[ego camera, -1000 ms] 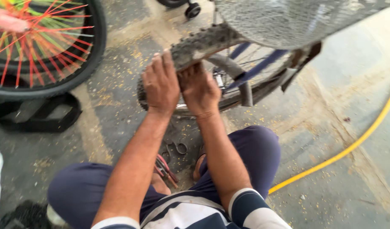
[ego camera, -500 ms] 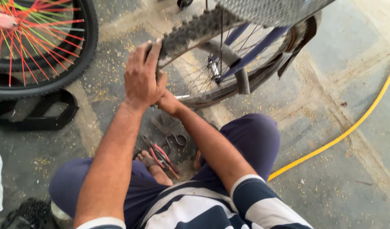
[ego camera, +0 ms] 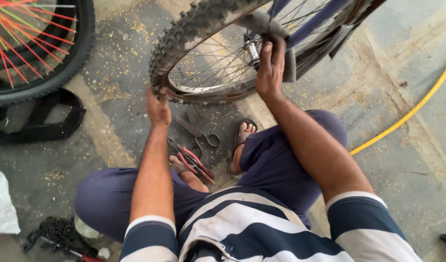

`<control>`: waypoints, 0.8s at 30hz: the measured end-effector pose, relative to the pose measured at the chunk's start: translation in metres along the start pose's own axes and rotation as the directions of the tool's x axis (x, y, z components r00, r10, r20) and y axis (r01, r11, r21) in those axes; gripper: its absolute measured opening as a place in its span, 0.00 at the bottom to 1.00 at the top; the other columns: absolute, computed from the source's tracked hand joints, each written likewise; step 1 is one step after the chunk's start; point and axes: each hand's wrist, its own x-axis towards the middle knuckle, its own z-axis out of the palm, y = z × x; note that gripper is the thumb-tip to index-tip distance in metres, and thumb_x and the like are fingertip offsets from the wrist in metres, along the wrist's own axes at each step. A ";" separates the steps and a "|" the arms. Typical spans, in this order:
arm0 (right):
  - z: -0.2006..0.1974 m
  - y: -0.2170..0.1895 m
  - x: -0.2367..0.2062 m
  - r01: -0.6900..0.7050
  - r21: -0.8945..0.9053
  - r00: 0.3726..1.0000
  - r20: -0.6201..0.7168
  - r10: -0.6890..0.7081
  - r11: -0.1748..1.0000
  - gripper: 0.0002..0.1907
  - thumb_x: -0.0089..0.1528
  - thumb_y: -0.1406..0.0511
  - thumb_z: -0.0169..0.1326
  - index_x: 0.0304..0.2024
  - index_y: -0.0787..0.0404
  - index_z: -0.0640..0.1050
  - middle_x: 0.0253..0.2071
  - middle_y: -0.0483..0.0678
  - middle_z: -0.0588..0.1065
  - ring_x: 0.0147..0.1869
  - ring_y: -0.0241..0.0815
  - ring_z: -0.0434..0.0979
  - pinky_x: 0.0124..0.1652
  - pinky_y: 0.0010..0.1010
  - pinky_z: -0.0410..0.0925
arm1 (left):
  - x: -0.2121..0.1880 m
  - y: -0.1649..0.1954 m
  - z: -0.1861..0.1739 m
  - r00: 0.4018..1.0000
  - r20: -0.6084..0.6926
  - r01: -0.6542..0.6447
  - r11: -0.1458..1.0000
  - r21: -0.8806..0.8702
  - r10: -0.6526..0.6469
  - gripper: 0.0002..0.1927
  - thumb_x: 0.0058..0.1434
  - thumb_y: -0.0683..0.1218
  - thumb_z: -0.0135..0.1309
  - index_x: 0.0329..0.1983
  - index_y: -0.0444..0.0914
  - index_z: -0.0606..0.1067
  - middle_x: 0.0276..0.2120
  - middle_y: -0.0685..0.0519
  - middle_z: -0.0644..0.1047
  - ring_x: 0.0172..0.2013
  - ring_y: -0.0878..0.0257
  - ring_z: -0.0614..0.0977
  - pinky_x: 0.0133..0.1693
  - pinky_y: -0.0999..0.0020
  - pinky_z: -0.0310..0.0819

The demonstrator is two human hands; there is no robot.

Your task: The person sits on the ground beside an upside-down bicycle and first uses pliers to work on a component near the frame. They then manipulate the rear wheel, prying the tire away from the rim by hand and with a small tool, working around the wheel to separate the tire from the rim.

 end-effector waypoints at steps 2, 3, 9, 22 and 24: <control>0.012 0.018 0.002 -0.066 0.120 0.997 0.052 0.060 0.991 0.28 0.81 0.50 0.38 0.47 0.71 0.67 0.45 0.52 0.72 0.53 0.45 0.69 0.50 0.40 0.63 | 0.004 -0.008 0.004 0.998 0.055 0.015 1.000 -0.023 -0.013 0.47 0.65 0.74 0.51 0.69 0.33 0.65 0.60 0.47 0.74 0.59 0.59 0.74 0.63 0.62 0.64; 0.018 0.026 0.005 -0.189 0.266 0.981 0.082 0.173 0.945 0.29 0.77 0.47 0.37 0.38 0.65 0.67 0.36 0.46 0.69 0.42 0.40 0.65 0.42 0.36 0.61 | 0.006 -0.010 0.006 0.999 0.044 0.007 0.997 -0.079 -0.003 0.46 0.66 0.73 0.52 0.69 0.33 0.65 0.60 0.47 0.74 0.60 0.58 0.73 0.64 0.63 0.62; 0.025 0.024 0.023 -0.297 0.465 0.940 -0.012 0.341 0.834 0.31 0.74 0.43 0.40 0.25 0.57 0.61 0.23 0.39 0.57 0.28 0.34 0.51 0.32 0.32 0.50 | 0.017 0.053 0.028 0.971 -0.239 0.064 0.976 0.208 -0.013 0.40 0.60 0.76 0.53 0.51 0.36 0.75 0.42 0.48 0.81 0.44 0.54 0.83 0.49 0.58 0.73; 0.016 0.011 0.022 -0.219 0.359 0.975 0.037 0.221 0.907 0.32 0.75 0.43 0.38 0.27 0.58 0.64 0.25 0.39 0.59 0.30 0.33 0.54 0.32 0.31 0.52 | 0.079 0.216 0.090 0.725 0.068 -0.524 0.485 0.700 0.685 0.44 0.54 0.79 0.68 0.45 0.34 0.76 0.38 0.44 0.79 0.42 0.43 0.81 0.45 0.47 0.72; 0.014 0.013 0.020 -0.262 0.381 0.965 0.077 0.252 0.887 0.31 0.74 0.43 0.38 0.27 0.59 0.67 0.26 0.39 0.62 0.30 0.33 0.57 0.33 0.30 0.54 | 0.081 0.203 0.085 0.701 0.077 -0.554 0.474 0.685 0.709 0.45 0.56 0.79 0.68 0.46 0.33 0.76 0.38 0.42 0.78 0.43 0.42 0.80 0.46 0.46 0.73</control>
